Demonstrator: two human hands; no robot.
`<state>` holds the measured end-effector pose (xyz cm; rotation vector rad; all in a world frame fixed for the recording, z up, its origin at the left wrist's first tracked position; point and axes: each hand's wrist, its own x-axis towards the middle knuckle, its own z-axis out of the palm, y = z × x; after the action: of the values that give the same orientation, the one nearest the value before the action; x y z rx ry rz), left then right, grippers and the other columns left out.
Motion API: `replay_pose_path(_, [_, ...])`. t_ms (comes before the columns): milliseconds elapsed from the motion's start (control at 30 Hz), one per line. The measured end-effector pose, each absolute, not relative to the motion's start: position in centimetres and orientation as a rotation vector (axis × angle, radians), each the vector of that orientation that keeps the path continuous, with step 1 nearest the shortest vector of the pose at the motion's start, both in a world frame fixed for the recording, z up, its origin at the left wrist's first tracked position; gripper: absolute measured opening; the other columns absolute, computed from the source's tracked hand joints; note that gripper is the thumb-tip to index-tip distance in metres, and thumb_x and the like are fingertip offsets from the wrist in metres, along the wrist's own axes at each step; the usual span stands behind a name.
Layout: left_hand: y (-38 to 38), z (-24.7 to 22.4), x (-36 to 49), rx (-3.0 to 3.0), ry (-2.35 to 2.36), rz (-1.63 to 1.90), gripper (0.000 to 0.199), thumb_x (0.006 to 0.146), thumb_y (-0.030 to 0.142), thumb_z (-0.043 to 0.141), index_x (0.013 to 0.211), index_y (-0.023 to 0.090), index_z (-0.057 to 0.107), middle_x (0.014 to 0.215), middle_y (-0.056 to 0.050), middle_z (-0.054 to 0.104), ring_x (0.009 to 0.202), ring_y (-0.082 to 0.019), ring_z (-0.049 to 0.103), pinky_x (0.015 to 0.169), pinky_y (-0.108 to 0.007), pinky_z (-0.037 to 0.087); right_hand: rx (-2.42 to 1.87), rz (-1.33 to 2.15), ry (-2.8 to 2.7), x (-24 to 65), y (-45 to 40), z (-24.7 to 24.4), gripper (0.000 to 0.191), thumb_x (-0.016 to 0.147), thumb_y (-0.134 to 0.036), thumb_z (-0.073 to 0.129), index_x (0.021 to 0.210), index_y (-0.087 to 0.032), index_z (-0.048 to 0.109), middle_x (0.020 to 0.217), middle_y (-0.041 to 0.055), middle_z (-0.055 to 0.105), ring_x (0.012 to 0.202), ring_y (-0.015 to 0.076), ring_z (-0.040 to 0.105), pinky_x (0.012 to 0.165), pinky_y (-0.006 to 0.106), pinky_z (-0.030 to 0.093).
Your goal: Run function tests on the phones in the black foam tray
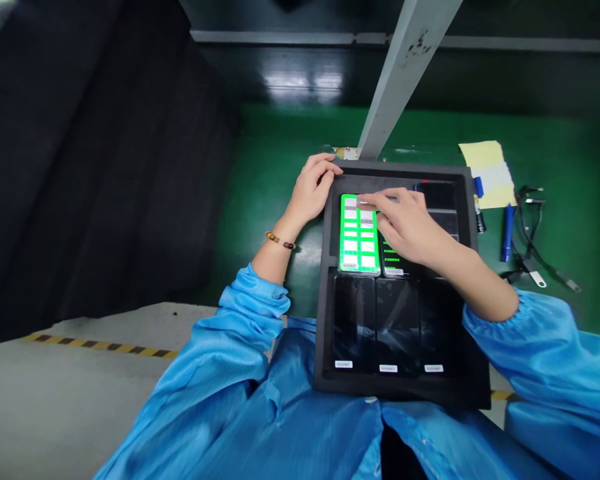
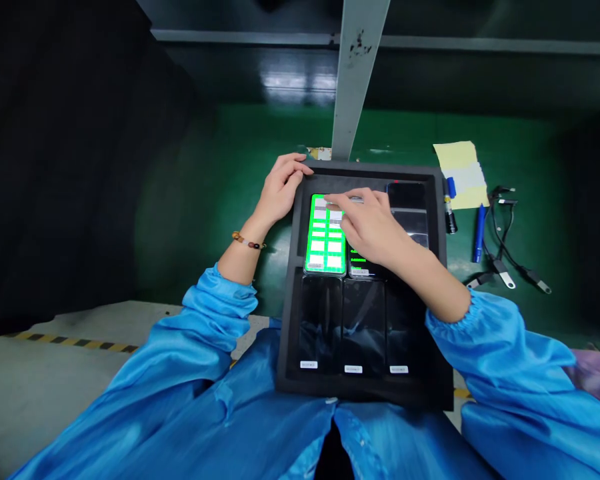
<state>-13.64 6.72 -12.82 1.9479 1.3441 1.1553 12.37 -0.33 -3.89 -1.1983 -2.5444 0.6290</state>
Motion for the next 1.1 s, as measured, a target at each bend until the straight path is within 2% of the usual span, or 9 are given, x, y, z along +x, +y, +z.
replay_pose_path(200, [6.6, -12.7, -13.6, 1.960, 1.347, 1.157, 0.029, 0.113, 0.037, 0.047, 0.109, 0.026, 0.074, 0.145, -0.009, 0.067, 0.143, -0.026, 0.062, 0.125, -0.046, 0.049, -1.097, 0.715, -2.584, 10.0, 0.4, -3.8, 0.055, 0.106, -0.018, 0.034, 0.156, -0.024, 0.056, 0.145, 0.0103, 0.072, 0.142, 0.0348, 0.053, 0.117, 0.060, 0.033])
replay_pose_path(367, [6.7, -12.8, -13.6, 1.953, 1.357, 1.134, 0.030, 0.114, 0.038, 0.048, 0.109, 0.026, 0.075, 0.146, -0.009, 0.067, 0.145, -0.026, 0.060, 0.126, -0.046, 0.048, -1.252, 0.628, -2.534, 12.9, 0.5, -3.8, 0.054, 0.108, -0.022, 0.035, 0.158, -0.027, 0.054, 0.137, 0.0097, 0.077, 0.136, 0.0377, 0.056, 0.113, 0.063, 0.034])
replay_pose_path(600, [6.6, -12.7, -13.6, 1.956, 1.356, 1.147, 0.027, 0.112, 0.033, 0.049, 0.109, 0.026, 0.075, 0.145, -0.009, 0.067, 0.144, -0.026, 0.061, 0.124, -0.046, 0.049, -1.235, 0.626, -2.542, 12.1, 1.6, -4.4, 0.055, 0.108, -0.022, 0.033, 0.158, -0.026, 0.053, 0.147, 0.0083, 0.073, 0.139, 0.0373, 0.054, 0.114, 0.063, 0.036])
replay_pose_path(733, [6.5, -12.6, -13.6, 1.951, 1.366, 1.139, 0.026, 0.111, 0.031, 0.050, 0.108, 0.026, 0.075, 0.145, -0.008, 0.067, 0.143, -0.025, 0.061, 0.125, -0.045, 0.049, -1.215, 0.597, -2.558, 12.6, 1.1, -4.1, 0.053, 0.109, -0.022, 0.032, 0.156, -0.027, 0.056, 0.144, 0.0080, 0.074, 0.138, 0.0358, 0.056, 0.114, 0.063, 0.036])
replay_pose_path(900, [6.6, -12.5, -13.6, 1.950, 1.370, 1.130, 0.026, 0.110, 0.030, 0.050, 0.109, 0.026, 0.075, 0.146, -0.008, 0.067, 0.144, -0.025, 0.061, 0.125, -0.045, 0.049, -1.315, 0.526, -2.488, 14.0, 1.1, -4.2, 0.053, 0.108, -0.024, 0.034, 0.157, -0.030, 0.054, 0.140, 0.0049, 0.077, 0.135, 0.0389, 0.057, 0.113, 0.068, 0.035])
replay_pose_path(1100, [6.6, -12.5, -13.6, 1.953, 1.369, 1.122, 0.027, 0.111, 0.034, 0.050, 0.109, 0.026, 0.076, 0.147, -0.008, 0.066, 0.145, -0.025, 0.060, 0.126, -0.046, 0.049, -1.330, 0.506, -2.488, 14.3, 0.7, -4.3, 0.052, 0.109, -0.023, 0.034, 0.156, -0.028, 0.055, 0.144, 0.0063, 0.075, 0.135, 0.0367, 0.057, 0.111, 0.064, 0.038])
